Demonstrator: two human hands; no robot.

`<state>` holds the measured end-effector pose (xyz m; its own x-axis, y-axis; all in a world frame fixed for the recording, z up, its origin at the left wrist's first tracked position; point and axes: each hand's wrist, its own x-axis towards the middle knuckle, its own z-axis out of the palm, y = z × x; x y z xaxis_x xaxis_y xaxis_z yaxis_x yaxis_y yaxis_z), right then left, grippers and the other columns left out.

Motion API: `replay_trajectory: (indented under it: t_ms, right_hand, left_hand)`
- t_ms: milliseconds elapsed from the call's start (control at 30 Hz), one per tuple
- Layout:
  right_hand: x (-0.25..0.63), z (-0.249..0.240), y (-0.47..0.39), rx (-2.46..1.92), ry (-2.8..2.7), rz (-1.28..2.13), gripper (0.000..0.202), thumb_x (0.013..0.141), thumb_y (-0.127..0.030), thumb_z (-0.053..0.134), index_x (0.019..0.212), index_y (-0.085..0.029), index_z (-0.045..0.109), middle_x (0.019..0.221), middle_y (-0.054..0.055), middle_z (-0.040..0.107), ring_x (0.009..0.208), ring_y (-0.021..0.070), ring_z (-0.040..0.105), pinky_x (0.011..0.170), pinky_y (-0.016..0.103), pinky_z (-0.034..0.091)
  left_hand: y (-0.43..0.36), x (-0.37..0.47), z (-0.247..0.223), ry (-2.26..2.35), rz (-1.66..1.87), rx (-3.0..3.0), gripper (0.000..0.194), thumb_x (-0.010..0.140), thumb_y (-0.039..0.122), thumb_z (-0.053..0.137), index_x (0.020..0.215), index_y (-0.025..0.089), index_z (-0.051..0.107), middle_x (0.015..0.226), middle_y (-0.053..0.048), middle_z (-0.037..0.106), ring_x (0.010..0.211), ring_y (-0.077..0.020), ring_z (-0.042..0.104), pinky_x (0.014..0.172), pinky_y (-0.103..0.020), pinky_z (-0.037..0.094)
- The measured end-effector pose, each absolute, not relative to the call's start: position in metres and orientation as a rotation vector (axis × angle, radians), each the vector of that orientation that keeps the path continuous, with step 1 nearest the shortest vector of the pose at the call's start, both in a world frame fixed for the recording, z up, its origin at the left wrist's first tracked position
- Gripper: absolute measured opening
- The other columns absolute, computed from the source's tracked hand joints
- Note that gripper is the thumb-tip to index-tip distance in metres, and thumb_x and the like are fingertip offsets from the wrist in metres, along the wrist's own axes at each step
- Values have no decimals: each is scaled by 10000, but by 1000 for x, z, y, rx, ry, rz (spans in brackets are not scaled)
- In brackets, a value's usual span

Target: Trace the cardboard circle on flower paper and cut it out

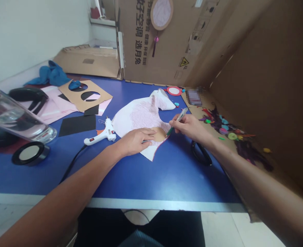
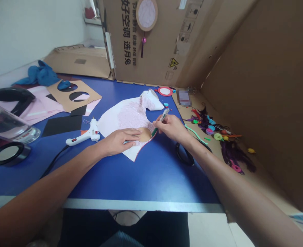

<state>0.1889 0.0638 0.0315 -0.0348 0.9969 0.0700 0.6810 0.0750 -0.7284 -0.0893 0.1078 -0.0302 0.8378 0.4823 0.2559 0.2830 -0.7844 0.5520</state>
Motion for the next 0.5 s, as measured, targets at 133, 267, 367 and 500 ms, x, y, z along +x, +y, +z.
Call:
replay_trajectory:
  t_ms: [133, 267, 367, 500]
  right_hand:
    - [191, 30, 70, -1680, -1752, 718, 331, 907, -501, 666, 749, -211, 681, 575, 2, 657, 528, 163, 505, 546, 312, 352]
    - [192, 31, 76, -1692, -1748, 750, 353, 901, -524, 673, 736, -212, 664, 563, -8, 636, 502, 149, 473, 535, 311, 338]
    - [193, 30, 80, -1701, -1752, 759, 342, 906, -500, 672, 719, -215, 650, 557, -11, 629, 494, 143, 464, 535, 309, 339]
    - [197, 28, 87, -1710, -1748, 738, 334, 909, -478, 686, 703, -218, 642, 535, -13, 605, 499, 149, 462, 542, 309, 337]
  left_hand:
    - [107, -89, -29, 577, 529, 2494, 340, 1032, 193, 651, 1326, 240, 816, 1510, -85, 734, 1468, -254, 652, 1259, -464, 507]
    - [107, -88, -29, 585, 523, 2492, 347, 1030, 190, 650, 1336, 215, 811, 1509, -102, 732, 1466, -263, 653, 1264, -471, 504]
    - [107, -89, -30, 582, 535, 2488, 350, 1027, 185, 650, 1328, 248, 818, 1514, -82, 732, 1463, -260, 656, 1264, -479, 505]
    - [108, -89, -33, 580, 538, 2497, 357, 1018, 176, 660, 1326, 263, 819, 1523, -74, 727, 1472, -260, 647, 1265, -480, 503]
